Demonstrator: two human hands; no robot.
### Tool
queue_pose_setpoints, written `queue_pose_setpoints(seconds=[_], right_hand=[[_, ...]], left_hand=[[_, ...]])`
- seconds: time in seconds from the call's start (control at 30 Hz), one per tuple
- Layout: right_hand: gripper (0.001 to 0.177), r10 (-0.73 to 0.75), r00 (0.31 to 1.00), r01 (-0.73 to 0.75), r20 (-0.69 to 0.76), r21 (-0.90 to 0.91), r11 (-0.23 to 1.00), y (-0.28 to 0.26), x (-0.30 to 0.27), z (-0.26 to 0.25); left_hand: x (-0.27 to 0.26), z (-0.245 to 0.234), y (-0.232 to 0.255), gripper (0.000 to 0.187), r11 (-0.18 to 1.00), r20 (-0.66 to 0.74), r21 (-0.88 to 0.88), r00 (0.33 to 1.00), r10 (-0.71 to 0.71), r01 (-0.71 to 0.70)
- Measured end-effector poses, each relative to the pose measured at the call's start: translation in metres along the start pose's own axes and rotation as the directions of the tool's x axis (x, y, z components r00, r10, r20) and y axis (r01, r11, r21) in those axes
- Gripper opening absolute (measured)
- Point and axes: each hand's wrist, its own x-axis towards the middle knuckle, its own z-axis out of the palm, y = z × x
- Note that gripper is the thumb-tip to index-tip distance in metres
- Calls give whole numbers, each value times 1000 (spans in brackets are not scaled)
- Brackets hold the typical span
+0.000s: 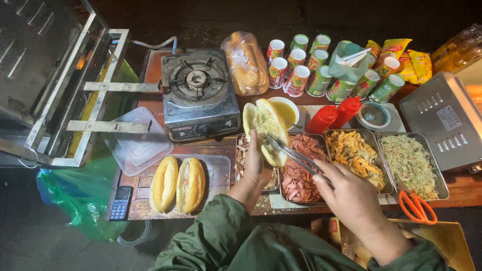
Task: The person prepares sandwiches by slicing baguettes with scissors and filling them with various ingredients. They use tongs to add sliced meat, fried egg, and shredded vegetables, and squeeze sauce from a bottle into the bread before closing the sandwiches.
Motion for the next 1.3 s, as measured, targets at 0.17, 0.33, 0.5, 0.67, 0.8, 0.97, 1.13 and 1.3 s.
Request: queue_pose_setpoints(seconds=[0.17, 0.33, 0.5, 0.67, 0.8, 0.97, 1.13, 1.3], right_hand=[[47, 0, 998, -4, 58, 61, 998, -7, 2, -18], [42, -90, 996, 89, -7, -47, 995, -9, -1, -10], [44, -81, 994, 78, -78, -39, 996, -12, -8, -12], [44, -99, 995, 98, -10, -38, 994, -13, -13, -2], [46, 49, 997, -59, 65, 159, 985, -12, -10, -14], [54, 444, 844, -505, 300, 165, 848, 6, -5, -6], [62, 458, 825, -552, 332, 295, 780, 34, -11, 85], [63, 419, 828, -550, 373, 392, 738, 68, 2, 131]], left_hand=[[-12, 2, 11, 73, 998, -105, 61, 994, -19, 25], [-19, 8, 13, 76, 998, -49, -50, 998, 45, -48], [-8, -3, 6, 72, 994, -112, -100, 993, 42, -53], [-15, 2, 11, 87, 998, -69, 33, 996, 63, -61], [-17, -6, 14, 78, 993, -69, 67, 992, 101, -97], [-11, -40, 12, 62, 994, -105, 45, 989, 104, -100], [-38, -35, 20, 83, 996, -329, -39, 942, 64, -81], [-22, -65, 18, 74, 998, -391, 22, 918, 64, -61]])
